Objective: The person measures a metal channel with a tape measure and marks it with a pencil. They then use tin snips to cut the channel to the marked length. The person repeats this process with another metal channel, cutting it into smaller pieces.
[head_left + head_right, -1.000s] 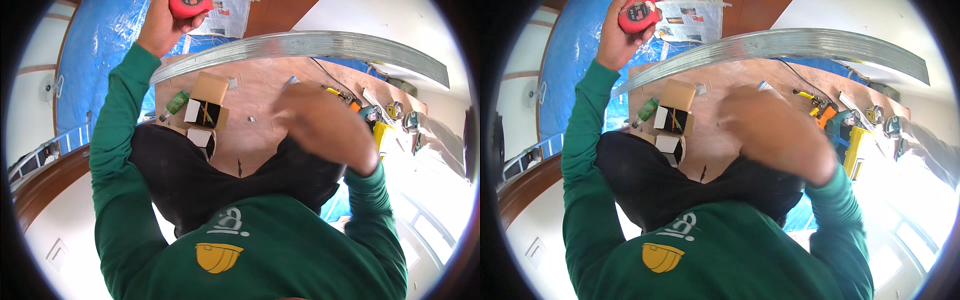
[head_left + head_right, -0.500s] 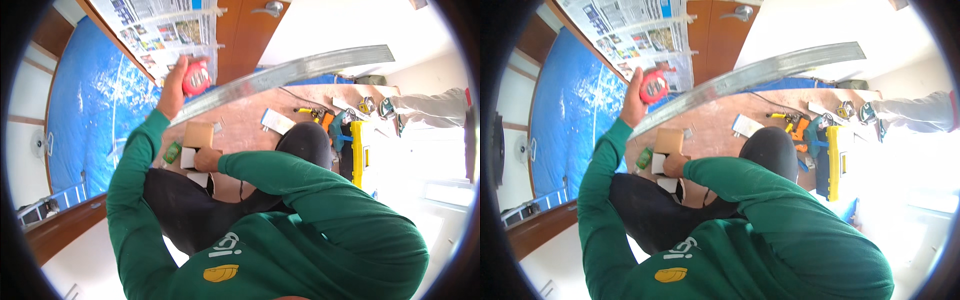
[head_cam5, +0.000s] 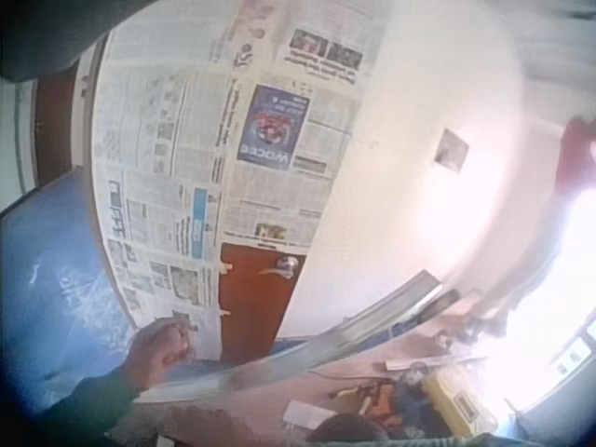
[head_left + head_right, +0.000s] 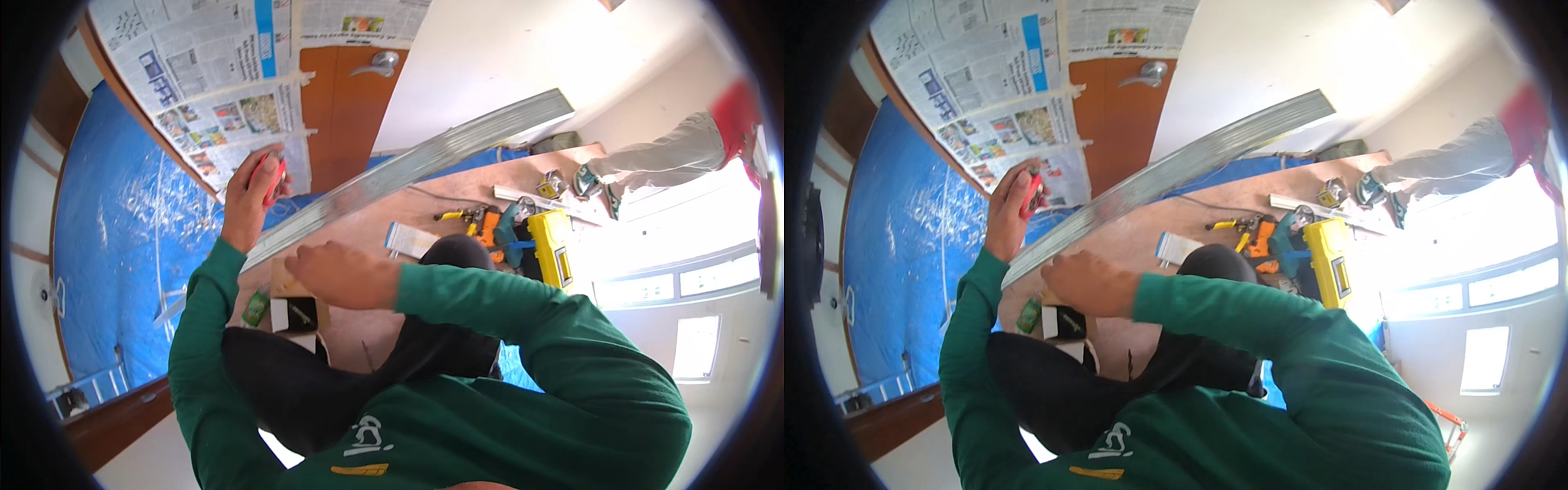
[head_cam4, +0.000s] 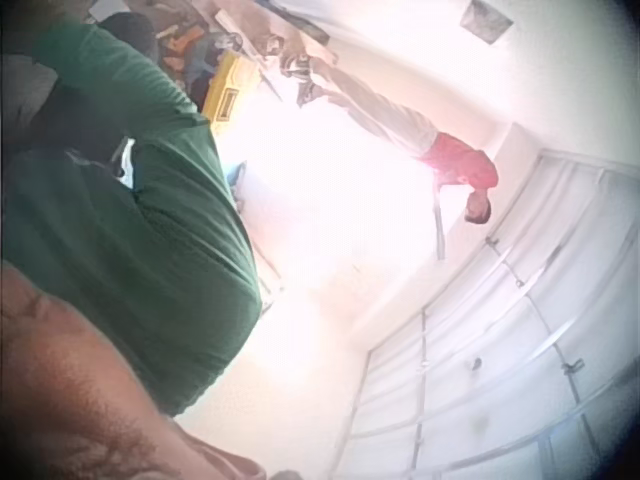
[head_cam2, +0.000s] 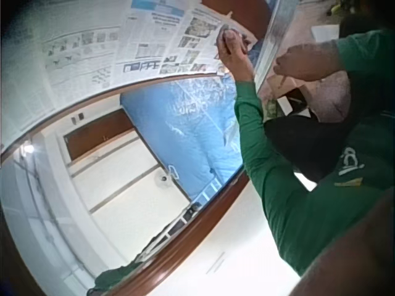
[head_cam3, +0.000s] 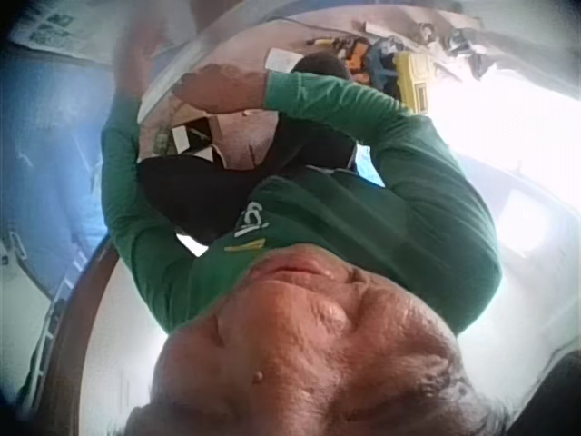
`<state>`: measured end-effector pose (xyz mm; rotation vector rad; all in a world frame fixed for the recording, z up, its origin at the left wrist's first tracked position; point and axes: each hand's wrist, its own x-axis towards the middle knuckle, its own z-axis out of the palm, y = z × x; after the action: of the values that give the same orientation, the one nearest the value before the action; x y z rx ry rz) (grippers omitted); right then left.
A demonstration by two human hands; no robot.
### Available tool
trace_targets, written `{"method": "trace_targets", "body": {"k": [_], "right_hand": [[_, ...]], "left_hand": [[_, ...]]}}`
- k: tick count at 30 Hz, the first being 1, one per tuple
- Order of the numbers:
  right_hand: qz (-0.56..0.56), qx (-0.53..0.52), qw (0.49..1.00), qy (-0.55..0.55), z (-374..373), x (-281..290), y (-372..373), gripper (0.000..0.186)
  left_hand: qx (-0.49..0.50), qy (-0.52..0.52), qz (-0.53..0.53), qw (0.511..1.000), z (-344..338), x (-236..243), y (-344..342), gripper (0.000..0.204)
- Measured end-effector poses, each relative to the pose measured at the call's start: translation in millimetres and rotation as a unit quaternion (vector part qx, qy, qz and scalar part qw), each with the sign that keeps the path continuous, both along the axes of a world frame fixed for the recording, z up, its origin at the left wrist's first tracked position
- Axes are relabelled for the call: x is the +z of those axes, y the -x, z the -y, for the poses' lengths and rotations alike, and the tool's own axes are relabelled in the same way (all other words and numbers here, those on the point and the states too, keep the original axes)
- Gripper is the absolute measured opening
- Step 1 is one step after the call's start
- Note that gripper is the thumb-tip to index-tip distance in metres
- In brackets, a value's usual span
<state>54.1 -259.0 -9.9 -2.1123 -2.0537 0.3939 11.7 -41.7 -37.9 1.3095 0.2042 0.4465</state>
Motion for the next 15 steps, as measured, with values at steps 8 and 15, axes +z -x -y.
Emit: {"method": "trace_targets", "body": {"k": [8, 15], "right_hand": [[-0.380, -0.310, 0.841, -0.229, 45.0, 74.9, -77.5, 0.020], [-0.334, -0.330, 0.844, -0.261, 38.4, 82.2, -67.6, 0.028]], "left_hand": [[-0.077, -0.105, 0.020, 0.991, 42.2, 26.7, -6.5, 0.063], [-0.051, -0.166, 0.075, 0.982, 77.1, 36.1, -12.0, 0.108]]}}
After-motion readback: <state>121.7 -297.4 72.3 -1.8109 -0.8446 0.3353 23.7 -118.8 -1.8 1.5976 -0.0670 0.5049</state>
